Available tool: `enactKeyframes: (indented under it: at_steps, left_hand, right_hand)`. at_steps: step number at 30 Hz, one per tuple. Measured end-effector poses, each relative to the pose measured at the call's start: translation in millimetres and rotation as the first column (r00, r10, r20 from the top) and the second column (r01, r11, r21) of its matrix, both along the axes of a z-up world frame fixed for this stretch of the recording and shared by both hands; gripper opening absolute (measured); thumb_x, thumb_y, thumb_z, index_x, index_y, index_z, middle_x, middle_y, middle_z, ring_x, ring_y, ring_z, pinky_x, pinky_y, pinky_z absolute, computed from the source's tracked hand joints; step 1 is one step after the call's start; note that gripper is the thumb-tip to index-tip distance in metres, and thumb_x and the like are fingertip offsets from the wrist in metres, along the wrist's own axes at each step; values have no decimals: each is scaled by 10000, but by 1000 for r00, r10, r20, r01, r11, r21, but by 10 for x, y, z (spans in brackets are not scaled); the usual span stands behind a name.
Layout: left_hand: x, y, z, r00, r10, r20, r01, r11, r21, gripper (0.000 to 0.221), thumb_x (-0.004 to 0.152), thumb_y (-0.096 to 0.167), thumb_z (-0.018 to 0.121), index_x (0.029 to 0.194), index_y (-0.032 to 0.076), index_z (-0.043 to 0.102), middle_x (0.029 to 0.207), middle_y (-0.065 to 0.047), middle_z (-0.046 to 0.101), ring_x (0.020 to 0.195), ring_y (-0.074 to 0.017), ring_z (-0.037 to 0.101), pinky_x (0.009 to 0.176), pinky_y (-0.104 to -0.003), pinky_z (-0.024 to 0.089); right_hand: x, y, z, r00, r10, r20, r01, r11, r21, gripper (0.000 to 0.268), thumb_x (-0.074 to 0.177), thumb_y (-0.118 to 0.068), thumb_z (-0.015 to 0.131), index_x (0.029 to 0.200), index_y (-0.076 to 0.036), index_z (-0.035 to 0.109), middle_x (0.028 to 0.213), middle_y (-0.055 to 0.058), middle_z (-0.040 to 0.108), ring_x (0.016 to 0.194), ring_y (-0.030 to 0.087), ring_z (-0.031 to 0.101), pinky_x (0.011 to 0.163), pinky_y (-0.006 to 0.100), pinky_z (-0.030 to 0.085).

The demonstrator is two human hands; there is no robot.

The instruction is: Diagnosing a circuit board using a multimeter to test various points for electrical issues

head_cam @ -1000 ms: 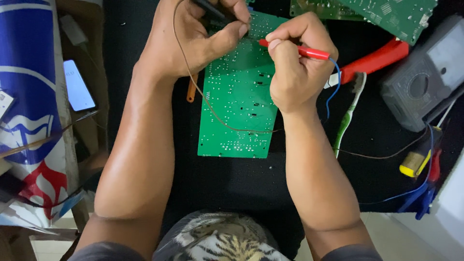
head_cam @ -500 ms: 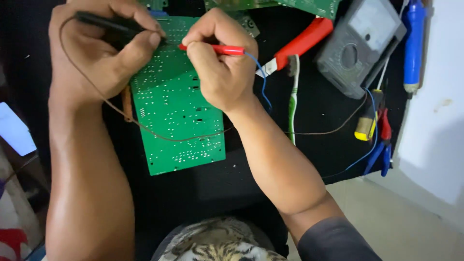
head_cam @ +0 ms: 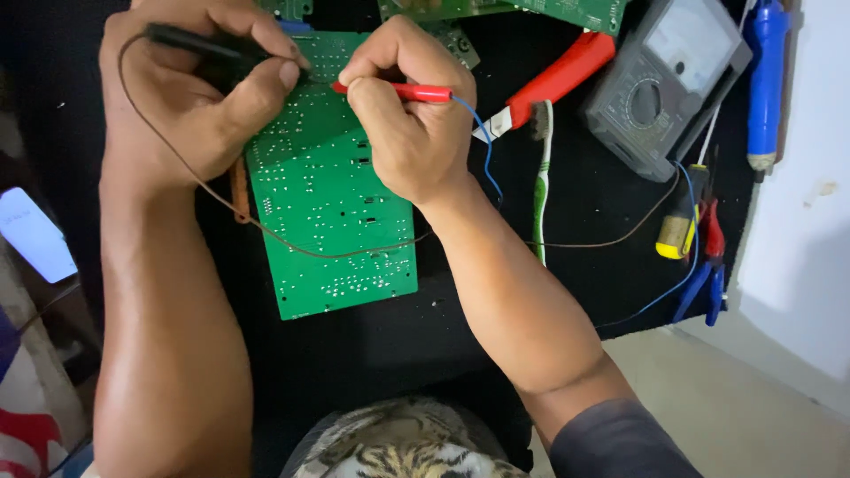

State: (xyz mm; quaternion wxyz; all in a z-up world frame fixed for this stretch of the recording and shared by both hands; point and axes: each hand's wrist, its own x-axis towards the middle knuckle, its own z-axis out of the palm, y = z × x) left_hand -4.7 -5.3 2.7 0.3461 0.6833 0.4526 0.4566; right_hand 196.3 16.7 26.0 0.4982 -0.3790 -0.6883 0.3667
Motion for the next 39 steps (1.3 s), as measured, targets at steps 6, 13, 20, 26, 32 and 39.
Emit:
enactKeyframes:
  at_steps: [6, 13, 20, 26, 32, 39]
  left_hand:
    - [-16, 34, -13, 1000, 2, 4, -2, 1000, -10, 86, 1100, 51, 738, 1096, -34, 748, 1000, -109, 717, 868, -179, 613, 788, -315, 465]
    - [-6, 58, -4, 1000, -5, -6, 5, 996, 91, 93, 1086, 72, 695, 1059, -16, 706, 1038, -113, 718, 985, -228, 691, 897, -360, 529]
    - [14, 65, 29, 997, -32, 64, 29, 998, 49, 38, 1067, 32, 695, 1038, 8, 690, 971, -65, 674, 899, -168, 628, 818, -319, 497]
    - [17, 84, 35, 996, -28, 86, 23, 998, 61, 37, 1075, 37, 701, 1063, 7, 683, 1017, -82, 686, 944, -186, 653, 855, -323, 518]
    - [9, 26, -44, 1000, 7, 26, -9, 997, 79, 51, 1096, 59, 696, 1074, 12, 695, 1043, -73, 692, 986, -193, 663, 901, -342, 518]
    - [39, 65, 14, 991, -9, 137, 1, 998, 61, 47, 1068, 31, 699, 1057, -15, 691, 1033, -102, 699, 980, -208, 673, 900, -330, 534]
  right_hand:
    - [0, 4, -29, 998, -21, 63, 20, 1000, 9, 108, 881, -33, 539, 800, -48, 610, 756, 52, 597, 701, 185, 550, 678, 335, 410]
    - [-5, -17, -77, 999, -11, 48, 11, 1000, 3, 103, 856, -10, 526, 800, -6, 614, 753, 90, 595, 690, 197, 543, 655, 336, 407]
    - [12, 4, -109, 999, -13, 36, 13, 1000, 2, 91, 819, 11, 527, 766, 15, 600, 728, 114, 603, 653, 201, 532, 613, 333, 387]
    - [1, -1, -100, 1000, -11, -1, 11, 1000, 8, 88, 804, 9, 518, 745, 15, 584, 707, 113, 587, 640, 199, 515, 606, 339, 376]
    - [-22, -34, -124, 998, -48, -35, 48, 999, -16, 71, 845, -14, 520, 811, 6, 578, 770, 110, 581, 692, 203, 526, 657, 343, 418]
    - [-79, -17, -79, 977, -149, -152, 141, 988, -65, 175, 997, -157, 491, 975, -13, 590, 823, 98, 560, 714, 156, 517, 660, 275, 410]
